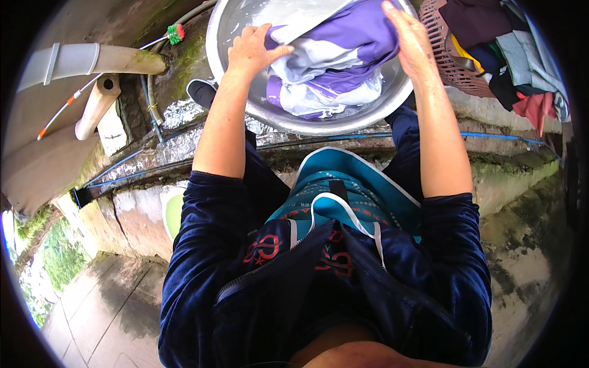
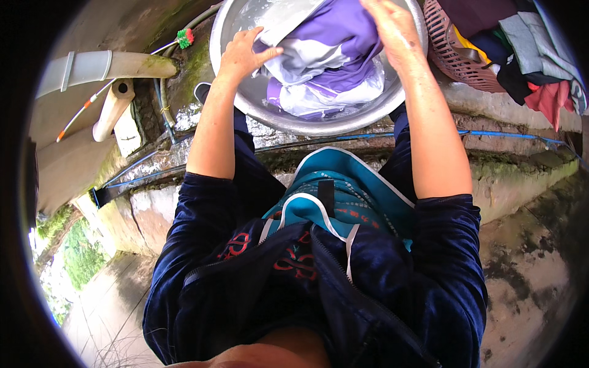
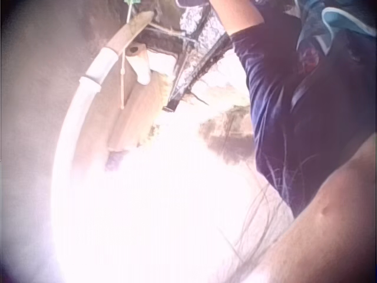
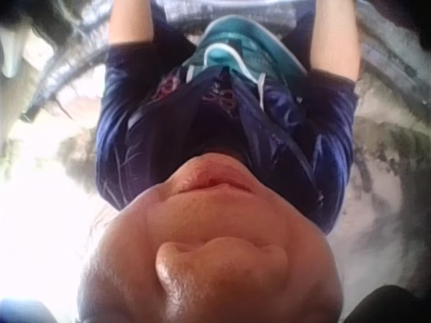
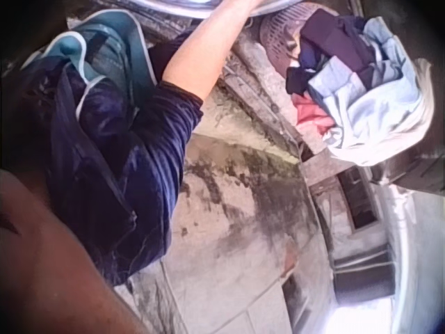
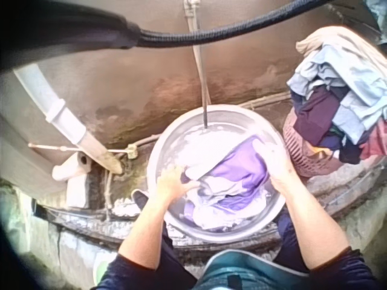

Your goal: The person washes a purple garment by hand in a metal basin filled with water. They repeatedly submerge, agitate, and wring the cloth, then lift and squeeze it to remove excess water.

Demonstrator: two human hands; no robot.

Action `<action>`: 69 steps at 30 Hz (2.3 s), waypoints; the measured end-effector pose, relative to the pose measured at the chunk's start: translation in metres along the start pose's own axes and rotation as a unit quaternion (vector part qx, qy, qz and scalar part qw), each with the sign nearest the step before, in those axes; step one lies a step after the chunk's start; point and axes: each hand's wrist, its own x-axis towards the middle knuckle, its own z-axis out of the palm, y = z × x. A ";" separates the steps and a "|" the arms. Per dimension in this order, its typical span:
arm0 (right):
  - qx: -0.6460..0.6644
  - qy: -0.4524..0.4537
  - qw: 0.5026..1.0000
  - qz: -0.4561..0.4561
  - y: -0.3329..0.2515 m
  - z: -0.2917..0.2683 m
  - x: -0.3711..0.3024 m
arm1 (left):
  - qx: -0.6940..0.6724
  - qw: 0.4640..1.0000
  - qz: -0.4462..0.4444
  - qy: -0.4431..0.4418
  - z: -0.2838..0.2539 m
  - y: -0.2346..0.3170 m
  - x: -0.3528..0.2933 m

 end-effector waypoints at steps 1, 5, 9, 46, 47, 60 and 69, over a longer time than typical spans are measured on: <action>-0.030 -0.090 0.989 0.114 0.001 -0.001 0.000 | -0.036 0.997 0.042 0.048 0.001 0.005 0.000; -0.075 -0.231 0.962 0.123 0.009 0.015 -0.016 | -0.415 0.896 0.153 0.043 0.000 0.031 -0.005; -0.091 -0.293 0.950 0.060 0.008 0.028 -0.026 | -0.577 0.798 0.119 -0.123 -0.004 0.053 -0.014; 0.014 0.248 0.868 0.430 0.244 0.036 -0.092 | -0.559 0.713 -0.050 0.421 -0.069 -0.005 -0.006; 0.098 0.254 0.865 0.422 0.242 0.034 -0.092 | -0.558 0.716 -0.064 0.414 -0.067 -0.009 -0.005; 0.103 -0.008 0.940 0.325 0.074 0.033 -0.015 | -0.526 0.725 -0.102 0.433 -0.055 -0.030 0.001; -0.086 -0.230 0.948 0.204 -0.041 0.058 0.086 | -0.549 0.700 -0.077 0.450 -0.070 -0.029 -0.009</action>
